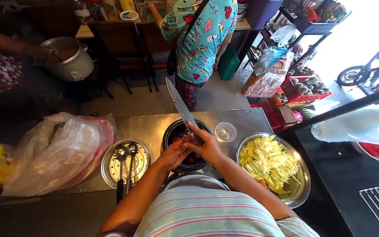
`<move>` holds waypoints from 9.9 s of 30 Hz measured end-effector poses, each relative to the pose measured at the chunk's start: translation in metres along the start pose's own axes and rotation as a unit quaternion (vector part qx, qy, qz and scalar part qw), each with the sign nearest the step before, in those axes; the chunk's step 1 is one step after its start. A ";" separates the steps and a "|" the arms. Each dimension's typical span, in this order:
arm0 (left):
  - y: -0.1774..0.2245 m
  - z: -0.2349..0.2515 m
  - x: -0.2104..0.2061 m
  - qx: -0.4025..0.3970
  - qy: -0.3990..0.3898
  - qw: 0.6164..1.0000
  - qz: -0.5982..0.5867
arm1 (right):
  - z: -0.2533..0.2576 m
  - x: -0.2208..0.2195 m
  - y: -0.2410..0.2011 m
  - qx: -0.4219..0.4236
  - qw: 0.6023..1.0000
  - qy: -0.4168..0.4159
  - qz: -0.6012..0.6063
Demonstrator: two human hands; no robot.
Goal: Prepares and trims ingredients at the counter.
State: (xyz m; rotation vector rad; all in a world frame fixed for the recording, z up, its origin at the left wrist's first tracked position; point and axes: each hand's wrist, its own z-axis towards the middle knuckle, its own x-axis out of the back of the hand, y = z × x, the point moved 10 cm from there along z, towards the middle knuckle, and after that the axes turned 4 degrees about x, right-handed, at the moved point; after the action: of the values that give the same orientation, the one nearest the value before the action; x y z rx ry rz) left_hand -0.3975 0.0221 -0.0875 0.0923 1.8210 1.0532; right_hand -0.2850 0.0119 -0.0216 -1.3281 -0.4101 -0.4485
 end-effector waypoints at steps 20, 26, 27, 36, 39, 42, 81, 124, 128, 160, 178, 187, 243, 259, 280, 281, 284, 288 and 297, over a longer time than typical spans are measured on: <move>0.010 -0.001 0.002 -0.089 0.049 0.995 0.014 | -0.008 -0.008 -0.014 0.055 0.997 0.038 -0.033; 0.013 0.001 -0.005 -0.082 0.036 0.996 0.025 | 0.000 -0.007 -0.003 0.004 0.981 0.034 0.190; 0.012 0.001 -0.006 -0.070 0.030 0.997 0.015 | 0.001 -0.003 -0.001 0.004 0.981 0.046 0.190; 0.013 0.003 0.003 -0.083 0.129 0.988 0.031 | -0.011 0.011 -0.017 0.119 0.988 0.075 -0.066; 0.022 0.002 0.012 -0.108 0.127 0.984 0.063 | -0.010 0.007 -0.019 0.124 0.988 0.037 0.085; 0.025 -0.002 0.008 -0.086 0.072 0.991 0.067 | 0.000 0.013 0.001 0.004 0.988 -0.011 0.152; 0.013 -0.003 0.005 -0.040 0.037 0.997 -0.053 | 0.002 -0.016 0.020 -0.068 0.992 -0.020 0.109; 0.029 -0.017 -0.002 -0.086 -0.022 0.969 0.230 | -0.012 -0.016 0.001 0.004 0.989 -0.047 0.139; 0.027 -0.016 -0.001 -0.094 -0.021 0.971 0.219 | -0.013 -0.015 0.003 0.049 0.990 -0.018 0.132; 0.065 -0.041 0.024 -0.100 0.189 0.911 0.353 | 0.008 0.001 0.013 -0.007 0.999 -0.042 0.012; -0.040 -0.060 0.126 0.172 0.268 0.708 0.631 | 0.047 -0.026 0.064 -0.101 0.915 -0.119 -0.372; 0.059 -0.055 0.068 0.050 0.333 0.620 0.709 | 0.043 -0.004 0.068 -0.074 0.935 -0.058 -0.342; 0.014 -0.005 -0.009 -0.109 0.130 0.974 0.154 | -0.019 0.003 -0.002 -0.007 0.994 0.085 -0.063; 0.002 -0.005 -0.001 -0.018 0.141 0.988 0.066 | -0.018 0.008 0.010 0.014 0.985 0.074 -0.158; 0.001 -0.006 0.036 -0.014 0.192 0.981 -0.039 | 0.017 0.004 0.066 -0.165 0.900 -0.095 -0.392; 0.000 -0.006 0.036 -0.011 0.193 0.980 -0.044 | 0.018 0.006 0.068 -0.167 0.901 -0.085 -0.392; -0.001 -0.006 0.036 -0.014 0.206 0.977 -0.049 | 0.017 0.013 0.066 -0.187 0.905 -0.077 -0.374; 0.000 -0.004 0.029 -0.025 0.154 0.988 -0.008 | 0.010 0.009 0.044 -0.134 0.958 -0.085 -0.240; 0.002 -0.001 0.002 -0.004 0.061 0.997 0.037 | 0.006 0.001 0.004 -0.038 0.994 -0.055 -0.092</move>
State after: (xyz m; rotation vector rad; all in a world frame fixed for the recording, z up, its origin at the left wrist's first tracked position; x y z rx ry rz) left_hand -0.4005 0.0237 -0.0872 0.0940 1.9364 1.1393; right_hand -0.2826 0.0188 -0.0230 -1.3980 -0.6157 -0.5508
